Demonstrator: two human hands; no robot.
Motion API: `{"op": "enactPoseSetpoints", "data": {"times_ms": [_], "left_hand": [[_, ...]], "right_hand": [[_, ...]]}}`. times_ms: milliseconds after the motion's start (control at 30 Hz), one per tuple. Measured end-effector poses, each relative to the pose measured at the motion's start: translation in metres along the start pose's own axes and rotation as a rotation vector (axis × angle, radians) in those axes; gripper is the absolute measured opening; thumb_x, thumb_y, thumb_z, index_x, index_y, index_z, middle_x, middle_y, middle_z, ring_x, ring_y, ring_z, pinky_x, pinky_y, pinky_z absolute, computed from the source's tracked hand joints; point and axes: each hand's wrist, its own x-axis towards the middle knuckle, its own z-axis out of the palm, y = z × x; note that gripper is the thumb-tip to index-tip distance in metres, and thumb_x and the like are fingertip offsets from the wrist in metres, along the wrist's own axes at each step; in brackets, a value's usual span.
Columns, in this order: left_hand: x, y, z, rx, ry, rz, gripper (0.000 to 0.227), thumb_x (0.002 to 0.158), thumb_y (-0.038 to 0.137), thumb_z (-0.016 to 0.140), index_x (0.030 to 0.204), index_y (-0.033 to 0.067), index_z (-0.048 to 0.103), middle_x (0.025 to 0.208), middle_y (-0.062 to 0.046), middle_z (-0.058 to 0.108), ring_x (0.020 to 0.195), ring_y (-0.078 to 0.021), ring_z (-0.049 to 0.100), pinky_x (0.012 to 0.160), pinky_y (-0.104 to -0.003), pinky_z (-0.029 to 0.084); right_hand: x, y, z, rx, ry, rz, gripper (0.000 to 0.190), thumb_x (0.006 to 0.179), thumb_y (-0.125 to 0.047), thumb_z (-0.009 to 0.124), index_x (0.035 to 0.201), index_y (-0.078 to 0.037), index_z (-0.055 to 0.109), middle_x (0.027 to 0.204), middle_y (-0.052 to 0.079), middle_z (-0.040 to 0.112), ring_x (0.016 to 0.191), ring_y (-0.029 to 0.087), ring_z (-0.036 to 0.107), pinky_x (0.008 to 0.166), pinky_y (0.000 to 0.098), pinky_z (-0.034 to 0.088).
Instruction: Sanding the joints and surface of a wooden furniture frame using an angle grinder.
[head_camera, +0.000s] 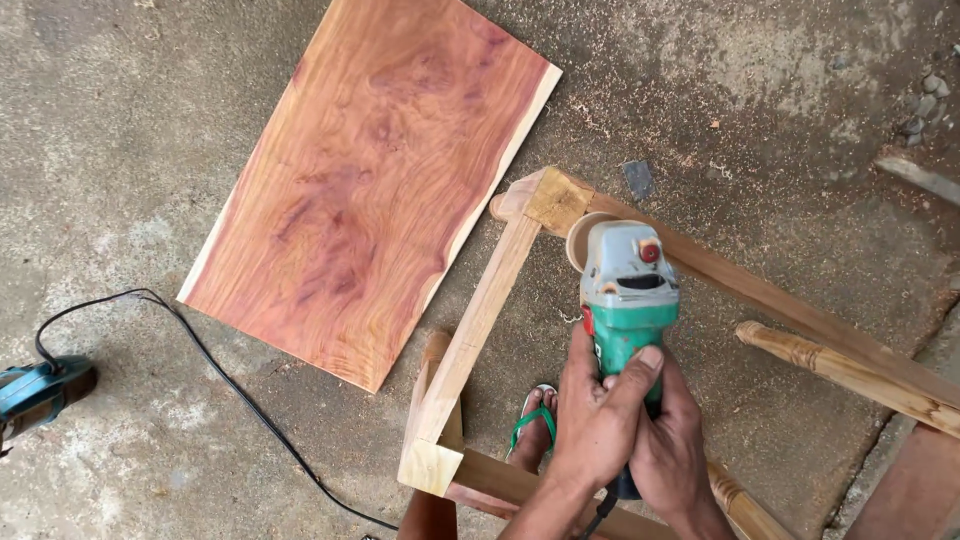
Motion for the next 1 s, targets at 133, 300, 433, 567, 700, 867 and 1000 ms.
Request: {"op": "enactPoseSetpoints", "data": {"times_ms": [133,300,433,567,700,867,1000], "left_hand": [[0.022,-0.002,-0.015,-0.086,0.003,0.033,0.053,0.092,0.024,0.066,0.14,0.0069,0.052,0.121,-0.01,0.067,0.108,-0.0175,0.063,0.098,-0.034,0.051],[0.03,0.007,-0.03,-0.16,0.007,0.016,0.057,0.092,0.021,0.065,0.144,0.006,0.048,0.126,-0.011,0.066,0.113,-0.0177,0.061,0.101,-0.034,0.049],[0.03,0.007,-0.031,-0.072,-0.003,-0.035,0.059,0.092,0.024,0.064,0.145,0.0072,0.046,0.126,-0.01,0.066,0.112,-0.0185,0.062,0.099,-0.034,0.05],[0.03,-0.002,-0.02,-0.128,-0.037,-0.046,0.063,0.091,0.026,0.065,0.148,0.0081,0.043,0.129,-0.01,0.064,0.115,-0.0176,0.06,0.101,-0.035,0.048],[0.029,-0.006,-0.013,-0.137,-0.046,-0.108,0.062,0.09,0.027,0.066,0.145,0.0081,0.046,0.126,-0.009,0.065,0.111,-0.018,0.061,0.098,-0.035,0.05],[0.032,0.003,-0.004,-0.049,-0.112,-0.057,0.06,0.091,0.029,0.068,0.143,0.0066,0.047,0.125,-0.009,0.068,0.113,-0.0177,0.066,0.099,-0.035,0.051],[0.035,0.002,0.0,0.064,-0.173,-0.138,0.057,0.09,0.029,0.069,0.139,0.006,0.052,0.115,-0.012,0.072,0.104,-0.0198,0.069,0.094,-0.035,0.053]], "right_hand": [[0.023,-0.008,0.019,0.016,-0.044,-0.02,0.042,0.097,-0.02,0.059,0.136,-0.004,0.054,0.108,0.006,0.067,0.097,0.014,0.064,0.083,0.0317,0.054],[0.033,-0.023,0.037,0.0,-0.096,0.001,0.043,0.097,-0.017,0.061,0.138,-0.003,0.055,0.109,0.009,0.069,0.098,0.016,0.066,0.084,0.0337,0.056],[0.031,-0.028,0.037,0.076,-0.088,0.096,0.056,0.095,-0.015,0.06,0.149,-0.005,0.045,0.114,0.007,0.068,0.098,0.015,0.065,0.083,0.0318,0.055],[0.025,-0.013,0.024,0.073,-0.042,0.169,0.059,0.094,-0.014,0.062,0.149,-0.006,0.045,0.11,0.007,0.067,0.093,0.014,0.065,0.078,0.0308,0.056],[0.024,-0.008,0.015,0.045,-0.033,0.149,0.056,0.095,-0.013,0.062,0.148,-0.005,0.046,0.109,0.007,0.066,0.093,0.014,0.065,0.078,0.031,0.056],[0.014,0.006,0.002,0.086,0.085,0.179,0.055,0.095,-0.013,0.061,0.148,-0.005,0.048,0.106,0.004,0.064,0.089,0.011,0.062,0.077,0.0292,0.054],[0.009,0.027,-0.002,0.02,0.142,0.09,0.044,0.099,-0.012,0.062,0.141,-0.001,0.054,0.108,0.005,0.064,0.095,0.011,0.061,0.081,0.029,0.052]]}}
